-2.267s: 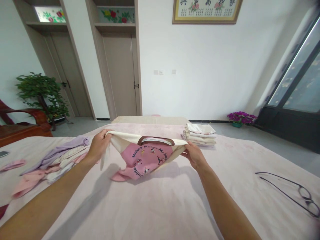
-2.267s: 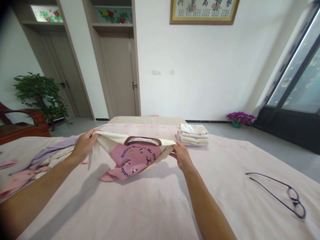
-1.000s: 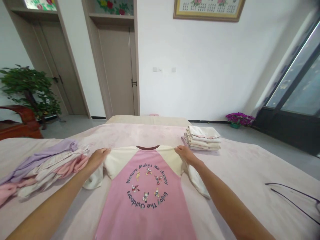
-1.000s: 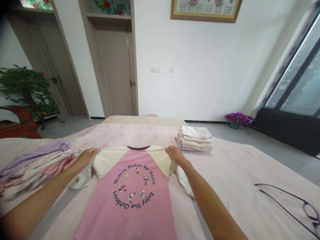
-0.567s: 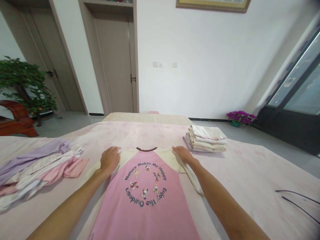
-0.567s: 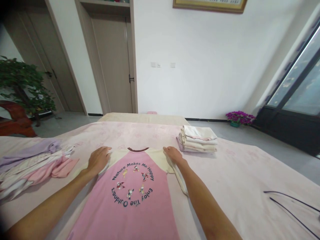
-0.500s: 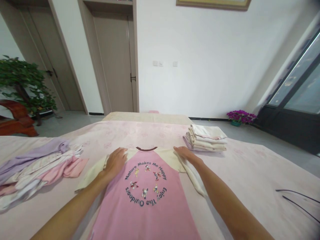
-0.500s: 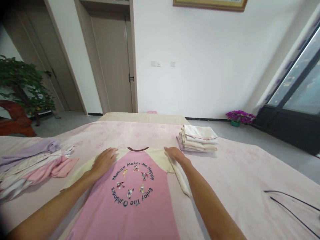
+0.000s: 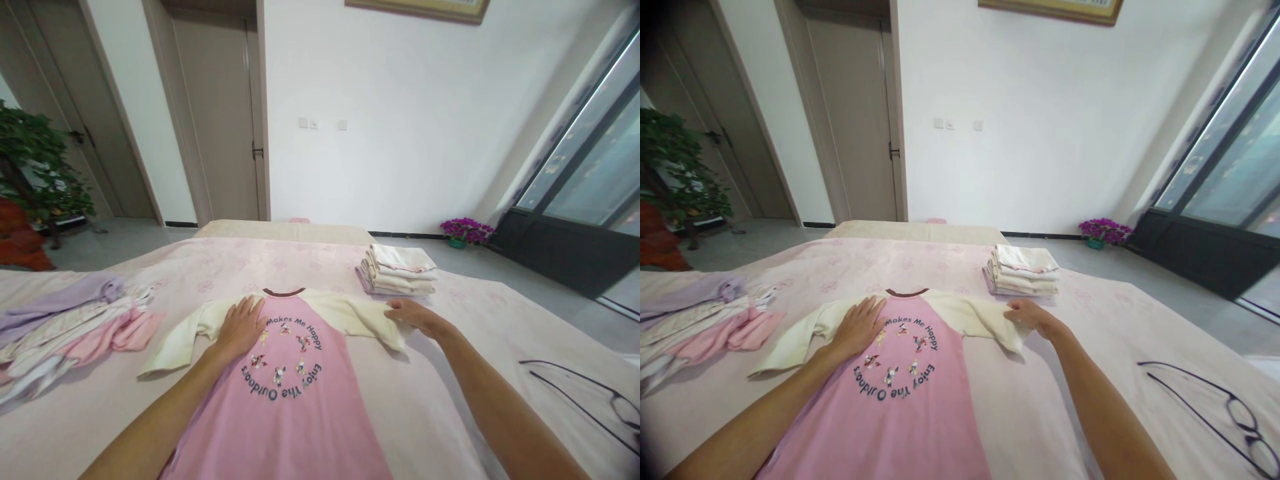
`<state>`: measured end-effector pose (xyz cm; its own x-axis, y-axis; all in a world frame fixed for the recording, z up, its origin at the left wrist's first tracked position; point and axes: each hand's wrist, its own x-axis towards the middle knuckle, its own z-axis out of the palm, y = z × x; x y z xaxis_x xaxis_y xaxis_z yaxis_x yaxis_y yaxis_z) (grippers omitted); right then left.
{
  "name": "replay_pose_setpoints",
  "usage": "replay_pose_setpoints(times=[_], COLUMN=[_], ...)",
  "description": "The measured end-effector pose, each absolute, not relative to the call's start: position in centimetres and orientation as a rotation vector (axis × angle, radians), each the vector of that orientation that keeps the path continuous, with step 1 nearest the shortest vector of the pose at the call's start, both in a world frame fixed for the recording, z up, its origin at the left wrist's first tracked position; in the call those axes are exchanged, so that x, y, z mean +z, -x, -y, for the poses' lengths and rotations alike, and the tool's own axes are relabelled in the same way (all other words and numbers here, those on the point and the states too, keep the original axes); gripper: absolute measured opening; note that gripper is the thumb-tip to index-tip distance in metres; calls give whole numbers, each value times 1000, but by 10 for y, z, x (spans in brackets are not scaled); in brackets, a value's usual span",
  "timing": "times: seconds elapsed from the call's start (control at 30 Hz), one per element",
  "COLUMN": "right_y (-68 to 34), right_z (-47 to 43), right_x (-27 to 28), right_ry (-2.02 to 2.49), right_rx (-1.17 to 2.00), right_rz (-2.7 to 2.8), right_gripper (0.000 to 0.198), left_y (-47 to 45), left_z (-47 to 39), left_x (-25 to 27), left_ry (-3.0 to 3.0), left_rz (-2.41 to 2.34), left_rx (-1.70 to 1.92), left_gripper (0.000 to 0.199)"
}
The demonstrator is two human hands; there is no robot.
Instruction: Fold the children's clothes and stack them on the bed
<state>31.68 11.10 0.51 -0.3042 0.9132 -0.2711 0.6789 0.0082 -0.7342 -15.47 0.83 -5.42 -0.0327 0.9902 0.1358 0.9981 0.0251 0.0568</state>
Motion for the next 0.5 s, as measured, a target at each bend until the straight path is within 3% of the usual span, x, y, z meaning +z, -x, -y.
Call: replay_pose_setpoints(times=[0.17, 0.3, 0.5], right_y=[-324, -327, -324], right_z=[-132, -133, -108], right_x=[-7, -18, -18], right_ry=[1881, 1987, 2114], right_rx=[509, 341, -35], right_rz=[1901, 1817, 1736], right_gripper=[25, 23, 36], left_y=[156, 157, 155], left_z=[-10, -10, -8], left_x=[-58, -59, -57], left_ry=[2147, 2150, 2146], left_rz=[2196, 2193, 2184], left_rx=[-230, -234, -238], left_gripper=[60, 60, 60])
